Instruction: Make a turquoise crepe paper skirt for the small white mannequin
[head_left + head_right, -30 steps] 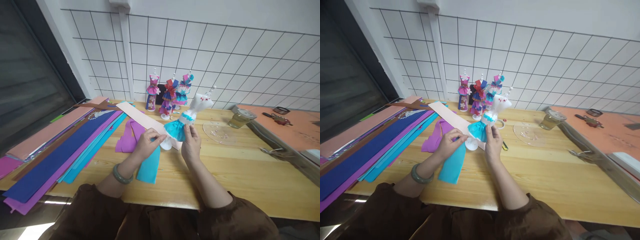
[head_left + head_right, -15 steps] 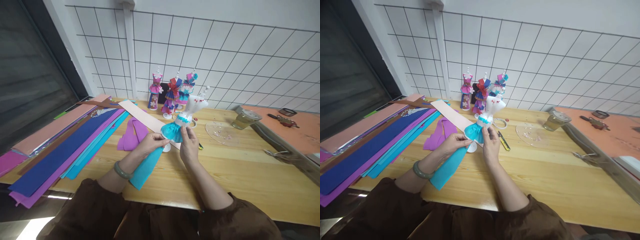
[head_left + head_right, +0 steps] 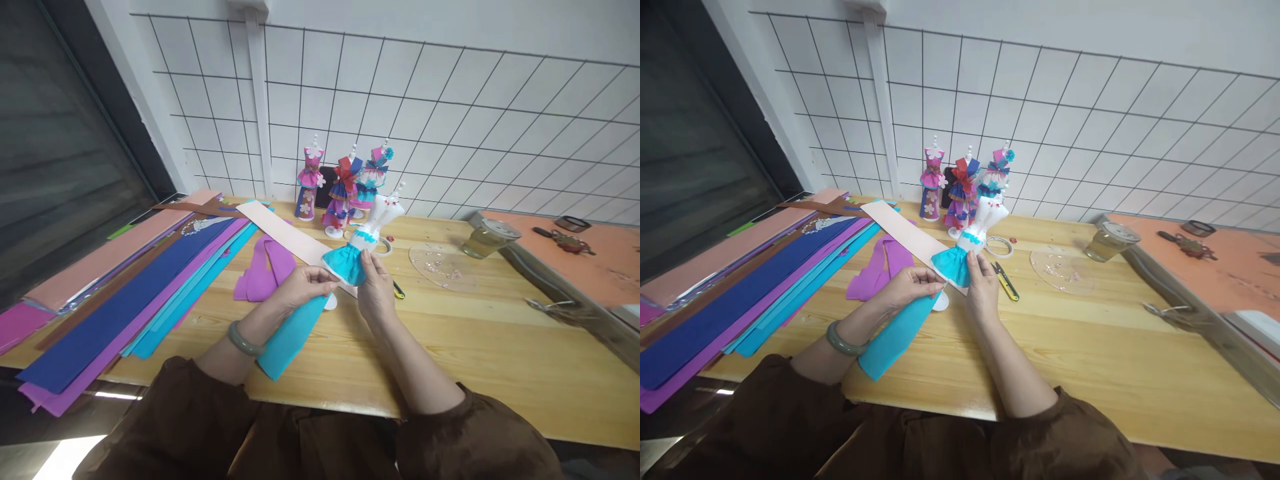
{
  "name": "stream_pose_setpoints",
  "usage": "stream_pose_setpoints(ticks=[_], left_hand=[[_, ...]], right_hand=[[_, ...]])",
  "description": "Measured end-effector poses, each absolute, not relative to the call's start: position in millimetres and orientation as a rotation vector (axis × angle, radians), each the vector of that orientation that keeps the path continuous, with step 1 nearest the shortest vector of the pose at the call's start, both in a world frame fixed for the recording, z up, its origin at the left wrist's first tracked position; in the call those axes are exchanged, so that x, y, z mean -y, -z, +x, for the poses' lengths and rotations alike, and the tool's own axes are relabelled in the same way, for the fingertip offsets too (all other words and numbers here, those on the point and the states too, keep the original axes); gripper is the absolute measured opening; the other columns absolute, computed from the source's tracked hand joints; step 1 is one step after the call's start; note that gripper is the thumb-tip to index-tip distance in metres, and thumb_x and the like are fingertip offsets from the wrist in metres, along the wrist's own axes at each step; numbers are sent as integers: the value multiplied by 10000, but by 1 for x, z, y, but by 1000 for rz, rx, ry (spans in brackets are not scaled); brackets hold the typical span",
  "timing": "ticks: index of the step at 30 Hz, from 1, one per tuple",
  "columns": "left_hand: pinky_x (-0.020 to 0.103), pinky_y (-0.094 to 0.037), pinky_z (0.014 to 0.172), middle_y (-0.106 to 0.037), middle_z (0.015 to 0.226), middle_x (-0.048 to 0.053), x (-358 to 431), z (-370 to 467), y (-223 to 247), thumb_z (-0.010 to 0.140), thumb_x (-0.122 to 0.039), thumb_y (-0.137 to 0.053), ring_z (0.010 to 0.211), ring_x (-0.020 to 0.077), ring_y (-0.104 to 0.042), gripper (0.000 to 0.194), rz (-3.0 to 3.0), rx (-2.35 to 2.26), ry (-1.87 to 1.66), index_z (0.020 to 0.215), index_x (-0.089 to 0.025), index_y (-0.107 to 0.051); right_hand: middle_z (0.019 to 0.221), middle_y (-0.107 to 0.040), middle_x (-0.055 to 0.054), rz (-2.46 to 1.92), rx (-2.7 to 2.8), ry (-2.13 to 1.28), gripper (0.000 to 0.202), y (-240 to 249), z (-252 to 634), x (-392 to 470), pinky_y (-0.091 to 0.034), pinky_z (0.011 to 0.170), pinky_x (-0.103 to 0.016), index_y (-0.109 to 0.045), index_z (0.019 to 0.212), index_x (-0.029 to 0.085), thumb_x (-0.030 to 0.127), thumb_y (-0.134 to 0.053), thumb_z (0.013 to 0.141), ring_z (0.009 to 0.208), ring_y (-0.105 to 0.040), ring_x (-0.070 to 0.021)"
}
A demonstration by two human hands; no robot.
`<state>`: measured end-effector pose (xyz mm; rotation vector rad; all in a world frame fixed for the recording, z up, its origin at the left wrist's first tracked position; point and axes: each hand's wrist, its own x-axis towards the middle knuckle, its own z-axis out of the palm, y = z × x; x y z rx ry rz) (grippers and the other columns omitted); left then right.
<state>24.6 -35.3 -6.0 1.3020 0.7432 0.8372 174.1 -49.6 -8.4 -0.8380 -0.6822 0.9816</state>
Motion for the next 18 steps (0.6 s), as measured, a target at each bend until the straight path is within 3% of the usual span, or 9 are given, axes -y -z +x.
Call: stream_pose_setpoints(ticks=[8, 14, 18], left_hand=[[222, -394, 574, -569, 588, -4, 31, 10, -7, 678, -402, -702, 570, 90, -515, 292, 1364, -773, -819, 760, -125, -655], [227, -377, 559, -551, 534, -20, 19, 4, -5, 657, -397, -710, 528, 88, -489, 273, 1355, -983, -938, 674, -136, -633], [246, -411, 607, -631, 636, 11, 17, 4, -3, 633, -426, -725, 604, 117, -542, 306, 1439, -1028, -1018, 720, -138, -670]], right_hand=[[853, -732, -30, -829, 518, -1163, 252, 8, 194, 38, -520, 799, -335, -677, 847, 179, 386, -712, 707, 788, -676, -183], [815, -735, -16, -855, 387, -1279, 194, 2, 201, 38, -546, 787, -329, -680, 824, 196, 381, -655, 771, 792, -687, -185], [849, -735, -16, -840, 390, -1264, 203, 4, 200, 36, -547, 782, -339, -677, 870, 198, 361, -676, 750, 816, -682, -186]])
